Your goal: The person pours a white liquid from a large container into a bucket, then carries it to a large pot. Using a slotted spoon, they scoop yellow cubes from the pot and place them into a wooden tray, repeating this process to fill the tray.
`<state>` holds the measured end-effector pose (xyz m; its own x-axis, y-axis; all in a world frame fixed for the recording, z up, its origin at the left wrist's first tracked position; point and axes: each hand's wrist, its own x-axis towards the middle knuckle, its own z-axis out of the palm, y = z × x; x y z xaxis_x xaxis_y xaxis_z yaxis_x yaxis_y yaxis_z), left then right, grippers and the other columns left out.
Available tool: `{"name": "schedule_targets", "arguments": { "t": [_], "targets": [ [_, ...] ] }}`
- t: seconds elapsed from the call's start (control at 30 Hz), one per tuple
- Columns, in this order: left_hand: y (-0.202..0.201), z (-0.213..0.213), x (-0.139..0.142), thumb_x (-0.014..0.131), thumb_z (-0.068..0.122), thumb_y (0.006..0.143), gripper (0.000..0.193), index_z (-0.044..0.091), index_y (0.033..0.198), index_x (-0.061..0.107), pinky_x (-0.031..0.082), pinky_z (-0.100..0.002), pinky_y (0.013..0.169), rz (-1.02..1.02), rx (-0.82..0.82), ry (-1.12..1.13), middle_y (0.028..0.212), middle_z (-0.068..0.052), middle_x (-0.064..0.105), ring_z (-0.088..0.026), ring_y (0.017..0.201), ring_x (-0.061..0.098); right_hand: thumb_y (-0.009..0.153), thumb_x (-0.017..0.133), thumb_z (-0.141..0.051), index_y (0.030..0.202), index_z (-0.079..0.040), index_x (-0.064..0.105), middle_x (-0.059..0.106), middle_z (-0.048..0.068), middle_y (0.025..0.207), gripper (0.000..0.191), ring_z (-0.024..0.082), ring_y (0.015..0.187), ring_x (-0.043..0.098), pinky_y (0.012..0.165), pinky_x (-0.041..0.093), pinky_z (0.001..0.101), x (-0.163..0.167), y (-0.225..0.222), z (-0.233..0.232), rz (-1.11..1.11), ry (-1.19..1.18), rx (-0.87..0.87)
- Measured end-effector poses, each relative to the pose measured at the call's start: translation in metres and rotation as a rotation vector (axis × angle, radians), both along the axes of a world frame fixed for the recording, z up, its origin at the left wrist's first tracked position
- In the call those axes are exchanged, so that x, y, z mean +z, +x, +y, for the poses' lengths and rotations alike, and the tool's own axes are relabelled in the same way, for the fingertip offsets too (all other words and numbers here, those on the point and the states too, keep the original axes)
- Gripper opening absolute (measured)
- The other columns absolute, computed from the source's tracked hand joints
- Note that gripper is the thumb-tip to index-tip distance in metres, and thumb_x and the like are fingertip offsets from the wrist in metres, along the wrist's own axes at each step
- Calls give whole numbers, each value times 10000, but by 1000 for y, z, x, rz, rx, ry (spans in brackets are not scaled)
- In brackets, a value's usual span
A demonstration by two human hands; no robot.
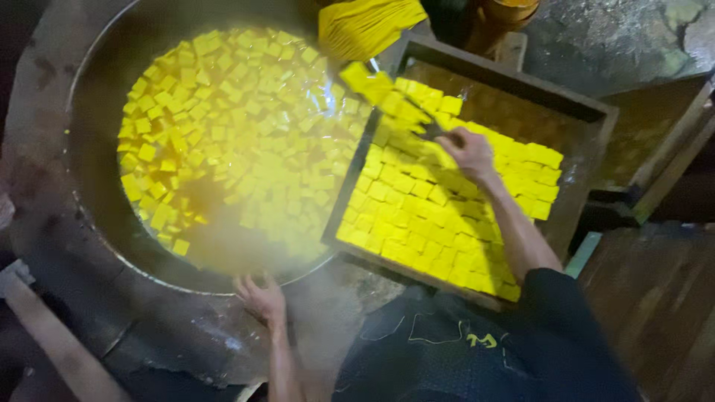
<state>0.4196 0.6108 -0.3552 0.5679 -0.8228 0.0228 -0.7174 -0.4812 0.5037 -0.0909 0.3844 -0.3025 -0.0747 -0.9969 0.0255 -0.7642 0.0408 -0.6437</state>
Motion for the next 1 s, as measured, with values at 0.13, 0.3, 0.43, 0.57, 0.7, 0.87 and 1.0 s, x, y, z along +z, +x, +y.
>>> {"name": "schedule_targets", "arguments": {
  "t": [0.13,0.3,0.43,0.57,0.7,0.87,1.0],
  "targets": [
    [-31,-71,17,702,250,957,498,4,1371,577,329,-554,1203,-112,-208,-222,1445,-228,516,-421,1423,422,964,744,-484,1064,-81,763,756,148,889,415,317,778,715,691,537,455,13,-99,-16,269,36,-50],
    [-108,-182,39,728,182,895,464,22,1310,598,345,-549,1151,-84,-469,-384,1395,-248,557,-439,1339,492,964,729,-488,1033,-86,732,742,136,875,408,322,766,714,705,548,475,16,-138,-61,348,49,-3],
    [-190,-267,53,692,139,919,404,40,1305,624,394,-517,1143,2,-623,-416,1396,-215,590,-394,1328,523,1014,723,-418,1075,-67,680,693,126,951,358,306,799,686,675,544,429,2,-142,-74,554,-166,130],
    [-259,-341,53,692,117,939,413,22,1323,576,369,-522,1146,61,-855,-493,1341,-215,606,-387,1286,560,987,719,-355,1115,-84,647,657,80,1012,307,274,851,685,704,545,388,-7,-144,-68,662,-355,130],
    [-316,-414,48,581,29,867,576,65,1439,524,355,-507,1205,87,-975,-387,1329,-137,657,-297,1293,599,1011,736,-326,1147,-47,669,667,109,983,318,257,782,670,650,540,354,-6,-137,-57,539,-199,160],
    [-358,-470,44,498,105,963,597,35,1546,390,222,-588,1190,-105,-1264,-289,1385,-175,606,-321,1344,525,992,751,-315,1131,-51,681,687,102,987,307,254,817,683,698,555,368,-2,-137,-42,552,-227,64],
    [-349,-465,42,439,78,1025,588,54,1604,335,150,-638,1259,-299,-1333,-25,1512,-134,551,-281,1391,499,988,728,-299,1147,-53,678,710,114,1005,297,277,848,707,721,569,374,2,-140,-35,528,-294,80]
  ]
}}
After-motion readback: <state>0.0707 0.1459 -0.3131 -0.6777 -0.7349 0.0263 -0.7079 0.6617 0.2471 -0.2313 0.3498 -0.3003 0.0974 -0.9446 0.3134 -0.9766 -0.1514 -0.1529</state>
